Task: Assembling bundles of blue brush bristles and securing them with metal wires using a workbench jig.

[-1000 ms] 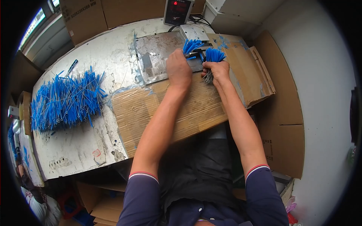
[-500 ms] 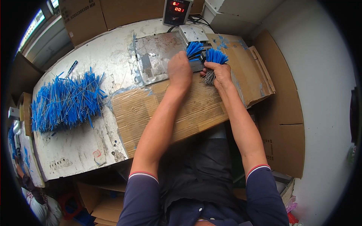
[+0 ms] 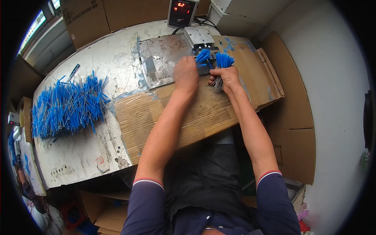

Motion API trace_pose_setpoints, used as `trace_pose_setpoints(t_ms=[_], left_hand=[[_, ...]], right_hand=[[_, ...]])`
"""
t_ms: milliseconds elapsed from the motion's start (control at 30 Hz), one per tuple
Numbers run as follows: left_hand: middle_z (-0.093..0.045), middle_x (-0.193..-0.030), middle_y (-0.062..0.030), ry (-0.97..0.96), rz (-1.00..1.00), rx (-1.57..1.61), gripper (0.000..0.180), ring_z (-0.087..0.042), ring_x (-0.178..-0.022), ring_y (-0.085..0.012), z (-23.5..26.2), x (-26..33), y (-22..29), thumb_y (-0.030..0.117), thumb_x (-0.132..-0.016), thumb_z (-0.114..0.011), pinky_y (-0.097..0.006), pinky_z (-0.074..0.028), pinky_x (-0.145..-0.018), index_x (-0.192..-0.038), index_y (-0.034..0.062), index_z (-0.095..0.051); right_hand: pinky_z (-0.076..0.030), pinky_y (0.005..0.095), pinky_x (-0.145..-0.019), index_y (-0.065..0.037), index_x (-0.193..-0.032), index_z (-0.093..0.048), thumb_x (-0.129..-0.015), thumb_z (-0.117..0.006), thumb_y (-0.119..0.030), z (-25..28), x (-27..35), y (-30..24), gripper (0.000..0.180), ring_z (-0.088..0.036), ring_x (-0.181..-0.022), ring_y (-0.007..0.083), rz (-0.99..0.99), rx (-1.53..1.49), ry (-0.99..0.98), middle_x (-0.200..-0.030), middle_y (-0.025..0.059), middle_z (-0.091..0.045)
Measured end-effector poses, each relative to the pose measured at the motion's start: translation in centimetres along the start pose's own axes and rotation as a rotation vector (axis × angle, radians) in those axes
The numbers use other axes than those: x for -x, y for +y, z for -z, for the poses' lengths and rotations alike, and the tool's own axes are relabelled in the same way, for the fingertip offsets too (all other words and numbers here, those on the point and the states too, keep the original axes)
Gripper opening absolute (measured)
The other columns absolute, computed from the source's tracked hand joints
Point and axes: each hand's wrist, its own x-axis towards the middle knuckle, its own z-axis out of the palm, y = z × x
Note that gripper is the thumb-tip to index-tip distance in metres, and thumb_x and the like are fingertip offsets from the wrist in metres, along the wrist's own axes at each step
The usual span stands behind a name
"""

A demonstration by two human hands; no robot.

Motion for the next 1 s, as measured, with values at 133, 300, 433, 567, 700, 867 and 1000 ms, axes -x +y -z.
trace_pose_setpoints(t_ms=[133, 300, 433, 567, 700, 867, 1000], left_hand=[[-0.063, -0.089, -0.0179, -0.016, 0.124, -0.001, 0.015, -0.064, -0.085, -0.0372, 0.2, -0.2, 0.3, -0.002, -0.083, -0.057, -0.046, -0.051, -0.074, -0.097, 0.0027, -0.059], [-0.065, -0.092, -0.0158, 0.141, 0.202, 0.12, 0.02, -0.064, -0.087, -0.0367, 0.5, -0.3, 0.3, -0.002, -0.084, -0.058, -0.046, -0.051, -0.075, -0.102, 0.0039, -0.06], [-0.065, -0.091, -0.0161, 0.14, 0.202, 0.131, 0.02, -0.064, -0.087, -0.0372, 0.7, -0.3, 0.2, -0.002, -0.084, -0.059, -0.048, -0.05, -0.076, -0.103, 0.0039, -0.06], [-0.065, -0.09, -0.0158, 0.196, 0.17, 0.131, 0.019, -0.063, -0.088, -0.0369, 0.7, -0.4, 0.2, -0.002, -0.084, -0.057, -0.048, -0.047, -0.078, -0.102, 0.0048, -0.061], [-0.065, -0.089, -0.0155, 0.2, 0.11, 0.124, 0.019, -0.062, -0.088, -0.036, 0.4, -0.5, 0.0, -0.002, -0.085, -0.055, -0.047, -0.045, -0.078, -0.101, 0.0055, -0.062], [-0.066, -0.087, -0.0159, 0.156, 0.111, 0.148, 0.02, -0.063, -0.087, -0.0366, 0.2, -0.2, 0.0, -0.001, -0.083, -0.056, -0.047, -0.045, -0.077, -0.102, 0.0047, -0.061], [-0.067, -0.089, -0.0171, 0.086, 0.111, 0.19, 0.023, -0.065, -0.087, -0.0375, 0.2, -0.3, 0.2, -0.002, -0.082, -0.057, -0.048, -0.048, -0.076, -0.104, 0.0042, -0.061]], right_hand=[[-0.055, 0.0412, -0.044, 0.005, -0.075, -0.059, -0.078, -0.068, 0.012, -0.8, -0.6, -0.4, 0.011, -0.063, -0.05, 0.0251, -0.026, 0.023, 0.036, -0.065, 0.0153, -0.061], [-0.055, 0.0432, -0.043, 0.007, -0.07, -0.059, -0.076, -0.067, 0.014, -1.9, -1.4, -0.6, 0.011, -0.062, -0.05, 0.0266, -0.043, 0.03, 0.109, -0.064, 0.0179, -0.06], [-0.054, 0.0433, -0.041, 0.009, -0.069, -0.059, -0.075, -0.066, 0.014, -2.4, -1.8, -0.4, 0.011, -0.062, -0.049, 0.0267, -0.013, 0.074, 0.138, -0.063, 0.0186, -0.061], [-0.053, 0.0429, -0.04, 0.009, -0.068, -0.059, -0.074, -0.067, 0.014, -2.3, -2.2, -0.3, 0.012, -0.062, -0.049, 0.0267, 0.003, 0.06, 0.136, -0.064, 0.0188, -0.061], [-0.053, 0.0422, -0.041, 0.009, -0.069, -0.059, -0.075, -0.066, 0.014, -2.5, -2.1, -0.5, 0.011, -0.062, -0.049, 0.027, 0.002, 0.07, 0.143, -0.064, 0.0185, -0.061], [-0.054, 0.0409, -0.042, 0.008, -0.072, -0.061, -0.077, -0.068, 0.008, -2.4, -1.7, -0.4, 0.009, -0.062, -0.049, 0.0267, -0.015, 0.0, 0.155, -0.066, 0.0179, -0.062], [-0.059, 0.0412, -0.048, 0.008, -0.083, -0.065, -0.08, -0.071, 0.003, -1.2, -2.0, -0.2, 0.008, -0.066, -0.056, 0.0261, -0.041, -0.114, 0.096, -0.072, 0.0171, -0.067]])
